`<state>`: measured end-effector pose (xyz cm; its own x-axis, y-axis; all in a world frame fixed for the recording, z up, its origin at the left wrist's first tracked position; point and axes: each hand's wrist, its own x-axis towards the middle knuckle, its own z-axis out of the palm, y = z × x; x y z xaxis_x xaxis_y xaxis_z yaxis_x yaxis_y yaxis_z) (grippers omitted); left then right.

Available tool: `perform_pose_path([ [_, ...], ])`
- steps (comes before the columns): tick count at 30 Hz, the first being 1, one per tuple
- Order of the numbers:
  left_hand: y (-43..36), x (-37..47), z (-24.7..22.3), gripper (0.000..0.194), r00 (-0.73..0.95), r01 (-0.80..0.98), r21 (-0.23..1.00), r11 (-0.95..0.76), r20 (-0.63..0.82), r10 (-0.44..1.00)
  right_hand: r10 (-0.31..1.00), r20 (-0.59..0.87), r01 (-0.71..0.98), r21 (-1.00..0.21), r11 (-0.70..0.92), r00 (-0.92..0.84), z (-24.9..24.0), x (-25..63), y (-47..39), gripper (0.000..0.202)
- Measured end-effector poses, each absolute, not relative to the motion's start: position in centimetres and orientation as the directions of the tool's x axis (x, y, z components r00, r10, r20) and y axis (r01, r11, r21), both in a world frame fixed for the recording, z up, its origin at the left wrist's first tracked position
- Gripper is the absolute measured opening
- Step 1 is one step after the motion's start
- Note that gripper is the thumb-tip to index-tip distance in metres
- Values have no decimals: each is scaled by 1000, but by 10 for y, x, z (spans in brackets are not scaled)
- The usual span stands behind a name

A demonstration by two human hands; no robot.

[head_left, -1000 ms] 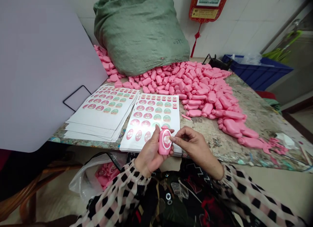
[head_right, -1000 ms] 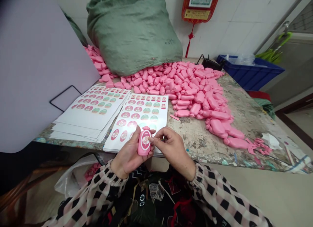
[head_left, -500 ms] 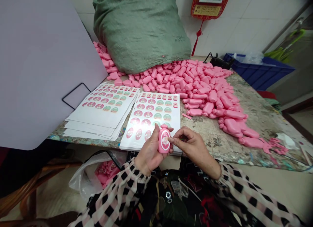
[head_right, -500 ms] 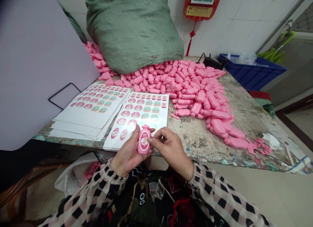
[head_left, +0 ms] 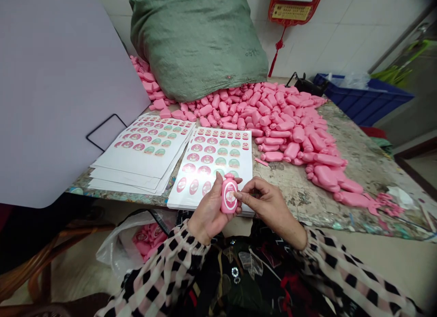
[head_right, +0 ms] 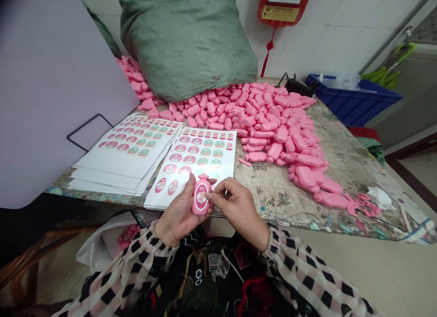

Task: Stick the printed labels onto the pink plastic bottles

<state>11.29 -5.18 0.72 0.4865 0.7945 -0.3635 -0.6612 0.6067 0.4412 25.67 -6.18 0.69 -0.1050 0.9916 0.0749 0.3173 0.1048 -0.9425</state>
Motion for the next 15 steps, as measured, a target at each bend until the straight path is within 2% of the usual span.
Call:
perform_pose_path([
  [8, -53, 113, 7, 46, 485, -650, 453, 610, -370, 792, 992, 78, 326, -939, 107, -102, 6, 257, -61, 21],
  [15, -52, 113, 8, 40, 471, -654, 459, 602, -376, 798, 993, 75, 329, -939, 102, -95, 5, 257, -60, 23],
])
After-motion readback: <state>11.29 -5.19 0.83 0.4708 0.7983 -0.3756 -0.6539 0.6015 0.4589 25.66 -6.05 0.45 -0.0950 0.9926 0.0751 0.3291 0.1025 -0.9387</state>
